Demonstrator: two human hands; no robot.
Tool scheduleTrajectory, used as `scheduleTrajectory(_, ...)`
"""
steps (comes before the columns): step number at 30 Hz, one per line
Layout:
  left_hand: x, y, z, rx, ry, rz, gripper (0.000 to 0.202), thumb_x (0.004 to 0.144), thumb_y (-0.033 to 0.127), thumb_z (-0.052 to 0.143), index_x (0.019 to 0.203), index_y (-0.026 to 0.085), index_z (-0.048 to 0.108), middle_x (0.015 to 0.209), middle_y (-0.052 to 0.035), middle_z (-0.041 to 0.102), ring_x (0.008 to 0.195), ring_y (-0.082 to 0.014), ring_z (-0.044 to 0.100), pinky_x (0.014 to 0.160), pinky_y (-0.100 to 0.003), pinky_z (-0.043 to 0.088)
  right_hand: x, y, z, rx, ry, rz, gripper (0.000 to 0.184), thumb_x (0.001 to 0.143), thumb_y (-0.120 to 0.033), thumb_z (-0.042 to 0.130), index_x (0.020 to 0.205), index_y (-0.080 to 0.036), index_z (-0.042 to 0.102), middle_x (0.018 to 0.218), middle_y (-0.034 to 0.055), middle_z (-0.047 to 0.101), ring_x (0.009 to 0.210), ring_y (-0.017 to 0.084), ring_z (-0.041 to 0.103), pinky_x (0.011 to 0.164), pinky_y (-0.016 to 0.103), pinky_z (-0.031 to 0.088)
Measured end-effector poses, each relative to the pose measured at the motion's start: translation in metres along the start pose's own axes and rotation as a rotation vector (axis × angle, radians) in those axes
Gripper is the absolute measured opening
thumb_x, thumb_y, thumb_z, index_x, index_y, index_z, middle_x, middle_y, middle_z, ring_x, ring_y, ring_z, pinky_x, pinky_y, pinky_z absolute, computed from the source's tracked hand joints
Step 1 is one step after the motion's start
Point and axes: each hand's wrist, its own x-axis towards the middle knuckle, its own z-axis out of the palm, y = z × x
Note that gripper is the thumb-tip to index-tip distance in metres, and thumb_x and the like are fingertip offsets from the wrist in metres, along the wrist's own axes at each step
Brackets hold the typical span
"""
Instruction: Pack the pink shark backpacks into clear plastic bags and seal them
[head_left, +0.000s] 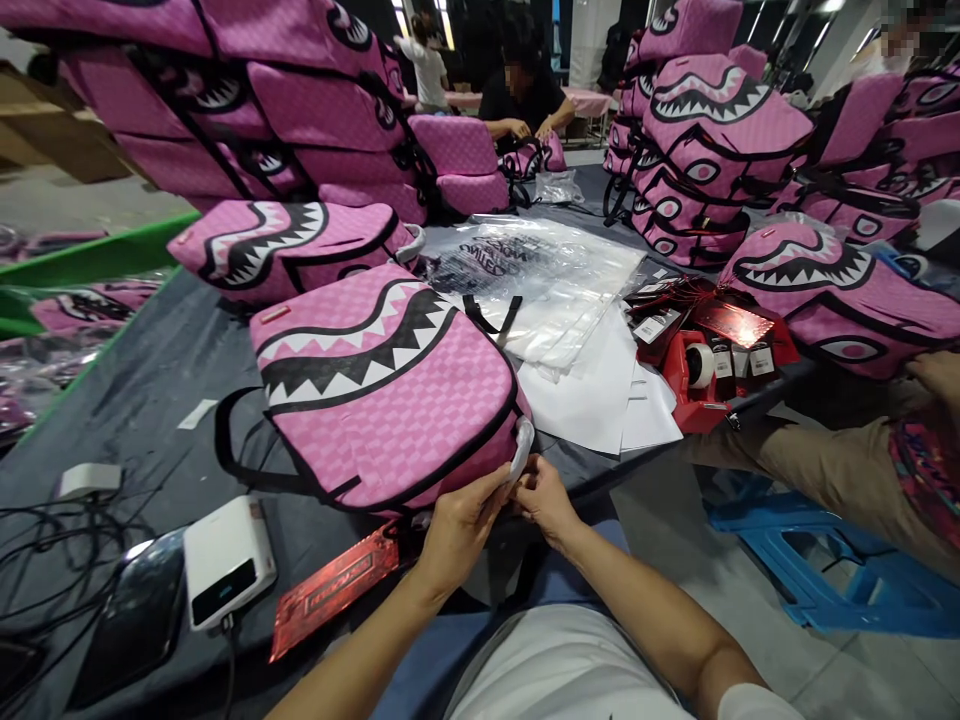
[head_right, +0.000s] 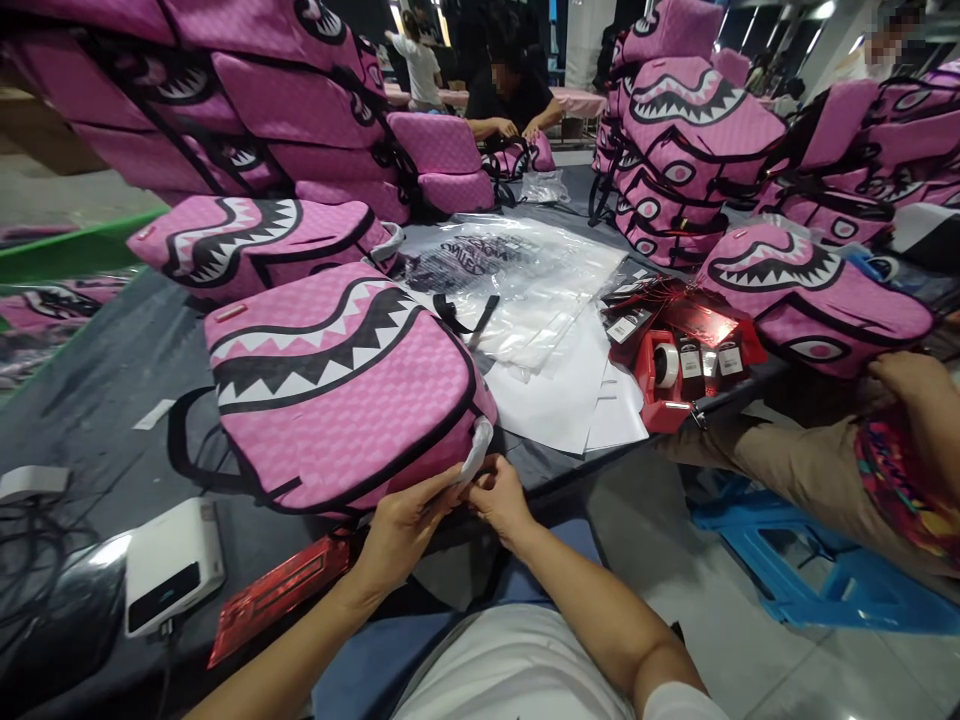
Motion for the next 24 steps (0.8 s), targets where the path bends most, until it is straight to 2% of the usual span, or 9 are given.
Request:
scheduleTrajectory(2, 0.001, -0.002, 0.001, 0.017, 0.019, 0.052, 0.033, 0.097, 0.037, 0.055, 0.119, 0.022, 0.075, 0.121, -0.0091, 0.076, 0.106, -0.0248, 0.075, 0.093, -0.036, 0.062, -0.010, 0.002, 0.001, 0.100, -0.001, 0.000, 0.054, 0.061, -0.055, 0.087, 0.086, -0.021, 0.053, 0.044, -0.0141, 0.047, 0.034, 0.003, 0.030, 0.035, 0.015, 0.016)
scheduleTrajectory(4, 0.002, -0.004, 0.001, 0.018, 0.029, 0.076, 0.032, 0.097, 0.037, 0.056, 0.117, 0.022, 0.076, 0.130, -0.0113, 0.072, 0.115, -0.0260, 0.072, 0.095, -0.038, 0.061, -0.021, 0.004, 0.000, 0.241, -0.120, 0.047, 0.047, 0.071, -0.054, 0.081, 0.091, -0.019, 0.057, 0.045, -0.0137, 0.046, 0.034, 0.002, 0.023, 0.034, 0.015, 0.013)
scheduleTrajectory(7, 0.003, -0.002, -0.001, -0.007, 0.038, 0.043, 0.030, 0.096, 0.038, 0.059, 0.116, 0.022, 0.075, 0.135, -0.0125, 0.069, 0.120, -0.0268, 0.069, 0.096, -0.040, 0.061, -0.029, 0.001, -0.003, 0.491, -0.328, 0.149, 0.037, 0.074, -0.039, 0.082, 0.095, -0.020, 0.058, 0.046, -0.0151, 0.042, 0.036, 0.002, 0.014, 0.033, 0.013, 0.011)
scheduleTrajectory(12, 0.001, 0.003, -0.002, -0.002, 0.041, -0.116, 0.051, 0.095, 0.040, 0.062, 0.142, 0.021, 0.054, 0.131, -0.0103, 0.071, 0.105, -0.0228, 0.075, 0.091, -0.035, 0.063, -0.018, -0.003, -0.007, 0.681, -0.524, 0.230, 0.020, 0.078, -0.025, 0.072, 0.091, -0.021, 0.058, 0.048, -0.0156, 0.035, 0.037, 0.002, 0.003, 0.031, 0.009, 0.007)
scheduleTrajectory(15, -0.002, -0.005, 0.002, 0.176, -0.029, -0.022, 0.039, 0.101, 0.036, 0.052, 0.136, 0.021, 0.060, 0.118, -0.0085, 0.077, 0.095, -0.0207, 0.077, 0.083, -0.030, 0.064, -0.013, -0.003, -0.012, 0.674, -0.480, 0.198, 0.028, 0.078, -0.025, 0.071, 0.105, -0.022, 0.061, 0.050, -0.0154, 0.035, 0.037, 0.002, 0.005, 0.032, 0.008, 0.008)
scheduleTrajectory(17, -0.006, -0.014, 0.007, 0.402, 0.002, 0.218, 0.042, 0.103, 0.023, 0.043, 0.144, 0.020, 0.054, 0.122, -0.0110, 0.075, 0.101, -0.0201, 0.076, 0.086, -0.028, 0.062, -0.013, -0.003, -0.017, 0.644, -0.419, 0.178, 0.037, 0.077, -0.026, 0.073, 0.111, -0.024, 0.061, 0.052, -0.0150, 0.038, 0.037, 0.002, 0.011, 0.033, 0.009, 0.011)
scheduleTrajectory(19, -0.014, -0.020, 0.010, 0.644, 0.065, 0.472, 0.054, 0.101, 0.010, 0.039, 0.154, 0.016, 0.041, 0.135, -0.0157, 0.068, 0.117, -0.0219, 0.070, 0.099, -0.032, 0.057, -0.013, -0.004, -0.025, 0.595, -0.364, 0.169, 0.044, 0.075, -0.029, 0.075, 0.117, -0.024, 0.060, 0.052, -0.0144, 0.041, 0.037, 0.002, 0.016, 0.033, 0.010, 0.013)
scheduleTrajectory(22, -0.032, -0.021, 0.009, 0.916, 0.066, 0.625, 0.056, 0.098, 0.005, 0.037, 0.153, 0.012, 0.043, 0.145, -0.0146, 0.060, 0.141, -0.0236, 0.051, 0.126, -0.043, 0.027, -0.012, -0.005, -0.035, 0.431, -0.259, 0.132, 0.050, 0.075, -0.036, 0.074, 0.121, -0.021, 0.059, 0.054, -0.0119, 0.049, 0.036, 0.003, 0.026, 0.032, 0.012, 0.019)
scheduleTrajectory(24, -0.044, -0.017, 0.001, 0.995, 0.049, 0.640, 0.049, 0.099, 0.009, 0.038, 0.146, 0.014, 0.054, 0.145, -0.0093, 0.061, 0.150, -0.0217, 0.038, 0.131, -0.045, 0.009, -0.007, -0.008, -0.039, 0.245, -0.143, 0.057, 0.051, 0.075, -0.037, 0.074, 0.121, -0.019, 0.059, 0.061, -0.0074, 0.058, 0.039, 0.005, 0.039, 0.033, 0.014, 0.026)
